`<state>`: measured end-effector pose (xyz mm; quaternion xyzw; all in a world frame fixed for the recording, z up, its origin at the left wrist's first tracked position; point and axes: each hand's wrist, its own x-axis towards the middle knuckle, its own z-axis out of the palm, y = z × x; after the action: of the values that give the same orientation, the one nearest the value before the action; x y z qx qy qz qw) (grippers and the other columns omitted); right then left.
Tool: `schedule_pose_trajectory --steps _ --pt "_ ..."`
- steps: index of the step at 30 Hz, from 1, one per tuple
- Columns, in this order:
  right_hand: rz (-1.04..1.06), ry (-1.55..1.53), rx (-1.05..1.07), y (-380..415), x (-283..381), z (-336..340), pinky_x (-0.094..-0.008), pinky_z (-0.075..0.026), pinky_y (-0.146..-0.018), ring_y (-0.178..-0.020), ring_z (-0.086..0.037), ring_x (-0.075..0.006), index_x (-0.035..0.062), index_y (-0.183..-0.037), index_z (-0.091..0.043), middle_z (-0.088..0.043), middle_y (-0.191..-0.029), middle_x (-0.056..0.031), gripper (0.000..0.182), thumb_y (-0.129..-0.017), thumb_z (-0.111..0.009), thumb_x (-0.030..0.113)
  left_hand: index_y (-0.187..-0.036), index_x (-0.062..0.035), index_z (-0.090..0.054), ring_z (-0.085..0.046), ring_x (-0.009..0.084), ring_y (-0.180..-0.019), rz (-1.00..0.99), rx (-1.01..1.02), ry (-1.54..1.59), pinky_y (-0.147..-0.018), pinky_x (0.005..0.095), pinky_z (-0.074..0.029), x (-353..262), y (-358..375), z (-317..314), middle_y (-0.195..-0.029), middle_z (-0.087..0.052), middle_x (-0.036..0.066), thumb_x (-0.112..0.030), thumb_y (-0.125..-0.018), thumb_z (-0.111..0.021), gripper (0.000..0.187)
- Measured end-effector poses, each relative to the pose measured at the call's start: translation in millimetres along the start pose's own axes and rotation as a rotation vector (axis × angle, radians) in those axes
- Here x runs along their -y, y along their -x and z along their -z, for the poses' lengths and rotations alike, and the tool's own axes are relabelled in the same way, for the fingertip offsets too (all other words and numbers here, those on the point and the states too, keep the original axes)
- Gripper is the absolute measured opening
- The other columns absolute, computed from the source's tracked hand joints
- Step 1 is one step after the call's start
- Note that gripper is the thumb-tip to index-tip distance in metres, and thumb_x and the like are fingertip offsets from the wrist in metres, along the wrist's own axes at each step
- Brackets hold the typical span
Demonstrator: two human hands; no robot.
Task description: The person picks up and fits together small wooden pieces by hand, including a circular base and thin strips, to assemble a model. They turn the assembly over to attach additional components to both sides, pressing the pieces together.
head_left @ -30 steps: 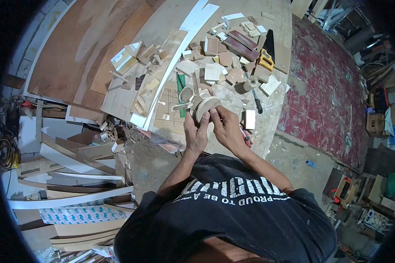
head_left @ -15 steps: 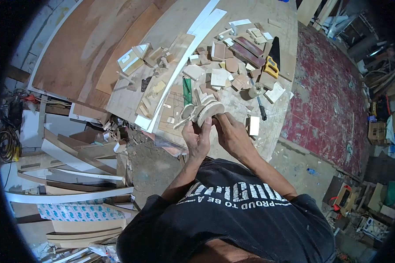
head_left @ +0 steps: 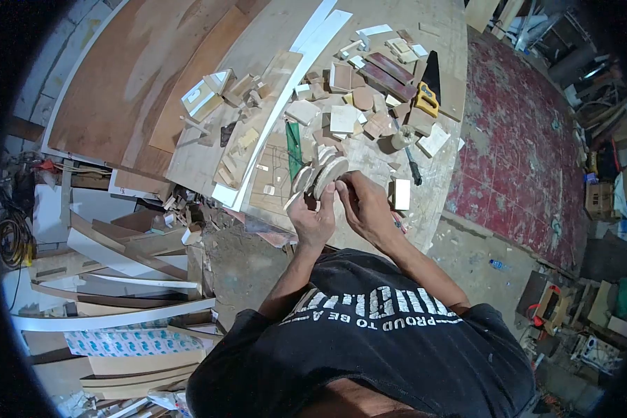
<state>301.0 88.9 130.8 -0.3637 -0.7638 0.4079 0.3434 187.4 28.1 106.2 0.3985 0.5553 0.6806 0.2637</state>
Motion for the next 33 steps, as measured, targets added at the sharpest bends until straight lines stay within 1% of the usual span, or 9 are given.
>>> schedule_pose_trajectory --steps 4,11,13,17,22,27,30,32,33 --pt "0.162 0.063 -0.027 0.7 -3.8 -0.9 -0.0445 -0.044 -0.06 -0.071 -0.057 -0.0428 -0.0017 -0.091 -0.051 -0.059 -0.08 -0.0231 0.009 -0.093 -0.06 0.003 -0.114 0.0089 -0.059 -0.064 0.0169 -0.099 0.043 0.045 -0.003 -0.083 0.028 -0.051 0.1 2.1 2.8 -0.105 -0.067 0.013 0.001 -0.088 -0.063 0.027" --pt "0.175 -0.006 -0.11 6.5 4.9 -12.6 -0.0409 -0.041 -0.054 -0.06 -0.052 -0.038 -0.0015 -0.089 -0.05 -0.055 -0.07 -0.0201 0.014 -0.097 -0.055 0.009 -0.125 0.0068 -0.055 -0.065 0.026 -0.108 0.015 0.032 -0.282 -0.086 0.0343 -0.054 29.6 7.3 17.2 -0.116 -0.064 0.02 0.004 -0.079 -0.067 0.048" --pt "-0.299 -0.23 0.082 8.5 9.7 -7.7 -0.0454 -0.042 -0.055 -0.066 -0.056 -0.0424 -0.0032 -0.093 -0.051 -0.057 -0.074 -0.0235 0.019 -0.099 -0.051 0.014 -0.127 0.0063 -0.054 -0.064 0.0279 -0.11 -0.068 0.05 -0.279 -0.087 0.0358 -0.054 43.3 3.5 21.7 -0.119 -0.063 0.021 0.005 -0.077 -0.067 0.052" --pt "-0.513 -0.528 0.167 6.8 5.3 -5.0 -0.044 -0.042 -0.054 -0.067 -0.057 -0.0413 -0.0032 -0.092 -0.053 -0.057 -0.073 -0.0236 0.022 -0.1 -0.05 0.017 -0.126 0.0071 -0.054 -0.063 0.0274 -0.111 -0.071 0.074 -0.269 -0.09 0.0364 -0.053 48.6 6.9 23.0 -0.123 -0.061 0.022 0.006 -0.079 -0.065 0.049" --pt "0.208 0.132 0.051 6.5 -6.5 3.0 -0.047 -0.047 -0.057 -0.07 -0.059 -0.0424 -0.0002 -0.106 -0.049 -0.059 -0.087 -0.0236 0.017 -0.095 -0.055 0.011 -0.115 0.0084 -0.061 -0.064 0.0189 -0.105 0.085 0.027 -0.036 -0.092 0.0301 -0.049 21.2 13.6 8.9 -0.113 -0.067 0.013 0.006 -0.086 -0.063 0.029" --pt "0.255 0.224 -0.026 15.5 -11.8 -9.2 -0.0418 -0.043 -0.053 -0.064 -0.056 -0.0361 -0.0014 -0.096 -0.05 -0.054 -0.078 -0.0177 0.012 -0.095 -0.057 0.008 -0.124 0.0069 -0.056 -0.064 0.0243 -0.108 0.053 0.025 -0.063 -0.09 0.0357 -0.052 22.2 14.7 8.5 -0.119 -0.063 0.019 0.002 -0.08 -0.067 0.045" --pt "0.072 0.003 -0.165 15.3 -1.6 -14.2 -0.0339 -0.039 -0.049 -0.058 -0.052 -0.0272 -0.0012 -0.09 -0.054 -0.052 -0.07 -0.0144 0.014 -0.098 -0.054 0.01 -0.125 0.0067 -0.057 -0.064 0.0326 -0.109 -0.187 0.049 -0.34 -0.095 0.0418 -0.05 22.6 10.1 11.7 -0.122 -0.063 0.021 0.001 -0.078 -0.067 0.048" --pt "-0.442 -0.423 -0.052 13.7 5.6 -10.3 -0.0303 -0.036 -0.049 -0.055 -0.047 -0.021 -0.0012 -0.084 -0.057 -0.05 -0.064 -0.0121 0.021 -0.1 -0.052 0.013 -0.124 0.0072 -0.057 -0.062 0.0405 -0.11 -0.149 0.035 -0.311 -0.098 0.0468 -0.047 18.0 11.0 9.7 -0.127 -0.061 0.022 0.001 -0.076 -0.067 0.049" --pt "-0.444 -0.415 -0.018 13.6 1.9 -9.5 -0.0342 -0.04 -0.051 -0.057 -0.052 -0.0276 -0.0011 -0.088 -0.057 -0.054 -0.067 -0.0144 0.016 -0.098 -0.054 0.011 -0.123 0.007 -0.057 -0.063 0.037 -0.109 -0.144 0.034 -0.302 -0.097 0.0452 -0.048 17.2 10.7 9.6 -0.124 -0.062 0.021 0.002 -0.078 -0.066 0.047"
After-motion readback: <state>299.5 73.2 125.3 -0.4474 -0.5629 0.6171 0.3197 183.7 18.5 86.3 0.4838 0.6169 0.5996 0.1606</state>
